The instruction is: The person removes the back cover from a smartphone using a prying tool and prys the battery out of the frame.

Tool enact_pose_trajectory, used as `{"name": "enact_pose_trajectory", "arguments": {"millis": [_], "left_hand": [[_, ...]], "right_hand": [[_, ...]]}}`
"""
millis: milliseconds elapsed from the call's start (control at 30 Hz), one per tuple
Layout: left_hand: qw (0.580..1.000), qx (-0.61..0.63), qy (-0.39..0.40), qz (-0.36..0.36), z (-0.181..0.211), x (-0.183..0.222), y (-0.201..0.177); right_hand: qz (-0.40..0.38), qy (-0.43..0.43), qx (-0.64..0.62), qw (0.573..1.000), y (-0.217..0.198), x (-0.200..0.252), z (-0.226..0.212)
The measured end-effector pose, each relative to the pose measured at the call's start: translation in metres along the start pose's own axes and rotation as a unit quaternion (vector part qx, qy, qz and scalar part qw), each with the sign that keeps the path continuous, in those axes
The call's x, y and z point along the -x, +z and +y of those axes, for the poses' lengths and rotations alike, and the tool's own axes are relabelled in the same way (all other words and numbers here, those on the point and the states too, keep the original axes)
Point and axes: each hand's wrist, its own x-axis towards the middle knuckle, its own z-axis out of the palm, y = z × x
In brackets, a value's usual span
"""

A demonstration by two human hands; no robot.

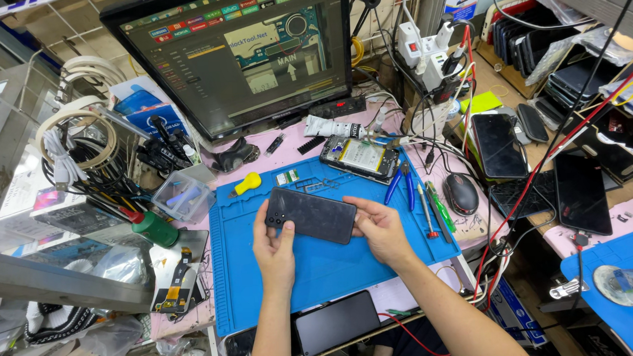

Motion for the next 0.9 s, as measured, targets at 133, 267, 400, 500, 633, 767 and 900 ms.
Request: {"name": "enact_pose_trajectory", "arguments": {"millis": [133, 267, 400, 500, 633, 767, 900], "left_hand": [[0.967, -0.238, 0.084, 0.033, 0.029, 0.006, 0.009], [0.799, -0.509, 0.299, -0.116, 0.076, 0.009, 0.021], [0.729, -0.582, 0.163, -0.321, 0.091, 0.012, 0.04], [0.794, -0.499, 0.15, -0.313, 0.085, -0.001, 0.025], [0.83, -0.523, 0.138, -0.137, 0.054, -0.06, -0.023], [0.735, -0.661, 0.139, -0.059, 0.028, -0.113, -0.065], [0.718, -0.688, 0.063, -0.083, 0.015, -0.124, -0.075]], "right_hand": [[0.002, 0.005, -0.025, 1.0, -0.003, 0.0, 0.005], [-0.02, 0.035, -0.044, 0.998, -0.006, -0.004, 0.007], [-0.059, 0.091, -0.027, 0.994, -0.004, -0.004, 0.004], [-0.069, 0.108, -0.01, 0.992, -0.003, -0.006, -0.005], [-0.071, 0.136, -0.001, 0.988, -0.003, -0.003, -0.006], [-0.144, 0.115, 0.0, 0.983, 0.002, -0.005, -0.013], [-0.143, 0.133, 0.008, 0.981, 0.007, -0.003, -0.016]]}}
